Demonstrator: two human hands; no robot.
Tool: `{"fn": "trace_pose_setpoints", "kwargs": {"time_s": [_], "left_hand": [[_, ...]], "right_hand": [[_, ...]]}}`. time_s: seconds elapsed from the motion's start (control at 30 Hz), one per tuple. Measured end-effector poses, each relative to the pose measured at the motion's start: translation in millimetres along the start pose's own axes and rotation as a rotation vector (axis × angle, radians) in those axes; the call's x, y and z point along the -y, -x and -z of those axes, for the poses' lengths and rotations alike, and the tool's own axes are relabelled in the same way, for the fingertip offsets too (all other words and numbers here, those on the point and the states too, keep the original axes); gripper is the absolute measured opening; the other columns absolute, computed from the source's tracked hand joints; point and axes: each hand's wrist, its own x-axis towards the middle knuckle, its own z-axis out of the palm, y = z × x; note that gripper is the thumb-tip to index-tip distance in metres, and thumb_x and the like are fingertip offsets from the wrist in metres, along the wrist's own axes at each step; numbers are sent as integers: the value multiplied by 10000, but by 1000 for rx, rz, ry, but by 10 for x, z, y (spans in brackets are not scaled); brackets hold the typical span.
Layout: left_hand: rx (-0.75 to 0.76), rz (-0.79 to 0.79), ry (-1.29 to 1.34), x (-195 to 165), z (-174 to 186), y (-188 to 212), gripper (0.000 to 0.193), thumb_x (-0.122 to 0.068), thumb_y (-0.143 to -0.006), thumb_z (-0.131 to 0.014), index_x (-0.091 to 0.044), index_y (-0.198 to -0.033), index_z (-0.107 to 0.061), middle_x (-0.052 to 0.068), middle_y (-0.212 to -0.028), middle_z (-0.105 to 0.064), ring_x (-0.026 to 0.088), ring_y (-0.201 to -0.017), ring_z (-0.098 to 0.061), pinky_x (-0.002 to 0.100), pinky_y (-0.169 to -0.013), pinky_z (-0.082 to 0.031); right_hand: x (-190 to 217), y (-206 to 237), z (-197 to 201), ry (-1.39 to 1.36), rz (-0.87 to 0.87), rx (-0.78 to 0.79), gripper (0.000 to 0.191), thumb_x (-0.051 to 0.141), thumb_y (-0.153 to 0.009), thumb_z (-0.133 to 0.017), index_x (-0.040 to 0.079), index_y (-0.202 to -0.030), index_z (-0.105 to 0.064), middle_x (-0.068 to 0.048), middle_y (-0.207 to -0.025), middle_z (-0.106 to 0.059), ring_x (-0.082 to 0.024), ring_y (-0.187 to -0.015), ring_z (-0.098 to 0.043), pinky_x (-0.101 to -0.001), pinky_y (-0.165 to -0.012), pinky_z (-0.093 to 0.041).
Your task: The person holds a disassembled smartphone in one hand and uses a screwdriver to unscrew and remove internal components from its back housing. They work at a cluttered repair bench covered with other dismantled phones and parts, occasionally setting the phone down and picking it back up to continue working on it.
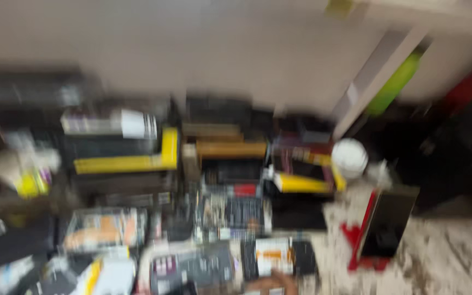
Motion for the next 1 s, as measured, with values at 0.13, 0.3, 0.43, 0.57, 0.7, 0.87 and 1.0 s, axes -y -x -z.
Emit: {"fn": "trace_pose_setpoints", "kwargs": {"time_s": [0.13, 0.3, 0.43, 0.57, 0.7, 0.87, 1.0], "left_hand": [[-68, -65, 96, 548, 117, 472, 1006, 106, -665, -650, 37, -1579, -234, 330, -1418, -529, 365, -1239, -627, 425, -1044, -492], [-69, -32, 276, 711, 376, 652, 992, 84, -749, -620, -10, -1620, -153, 313, -1410, -556, 346, -1192, -681, 419, -987, -558], [-25, -9, 322, 644, 586, 744, 1024, 134, -748, -610, -63, -1623, -116, 303, -1417, -545, 326, -1193, -664, 419, -956, -567], [-8, -49, 437, 521, 682, 862, 1007, 147, -783, -581, -107, -1639, -114, 287, -1418, -561, 307, -1193, -664, 393, -957, -567], [-58, 3, 478, 395, 747, 936, 1004, 167, -794, -574, -110, -1650, -129, 273, -1388, -606, 280, -1205, -658, 368, -1003, -527], [-72, 30, 517, 320, 788, 954, 996, 169, -788, -572, -105, -1643, -141, 260, -1373, -614, 271, -1186, -669, 379, -979, -545], [-42, -13, 528, 358, 794, 931, 975, 159, -801, -580, -97, -1630, -134, 265, -1401, -592, 277, -1220, -655, 392, -1004, -546]], "right_hand": [[-408, 577, 79, -478, -85, -40, 539, 79, -1015, -525, 51, -1495, -284, -150, -854, -622, -228, -748, -659, -373, -659, -579], [151, 657, 36, -221, -316, 288, 453, 121, -1029, -564, 26, -1463, -479, -116, -817, -571, -174, -637, -498, -296, -580, -440], [567, 411, -233, 634, -74, 546, 369, 259, -976, -655, 96, -1306, -661, -101, -770, -638, -259, -708, -638, -386, -658, -511], [553, 280, -591, 973, 248, 504, 344, 307, -931, -671, 69, -1178, -696, -146, -981, -753, -341, -864, -720, -461, -750, -556], [515, 270, -809, 1126, 179, 547, 398, 367, -893, -702, 65, -1151, -680, -149, -962, -748, -333, -879, -726, -476, -780, -559], [491, 282, -938, 1198, 139, 571, 393, 380, -885, -711, 72, -1127, -685, -150, -944, -747, -331, -885, -724, -476, -792, -560], [479, 231, -984, 1159, 120, 581, 368, 371, -871, -721, 76, -1088, -697, -134, -896, -751, -314, -847, -731, -461, -774, -567]]}}
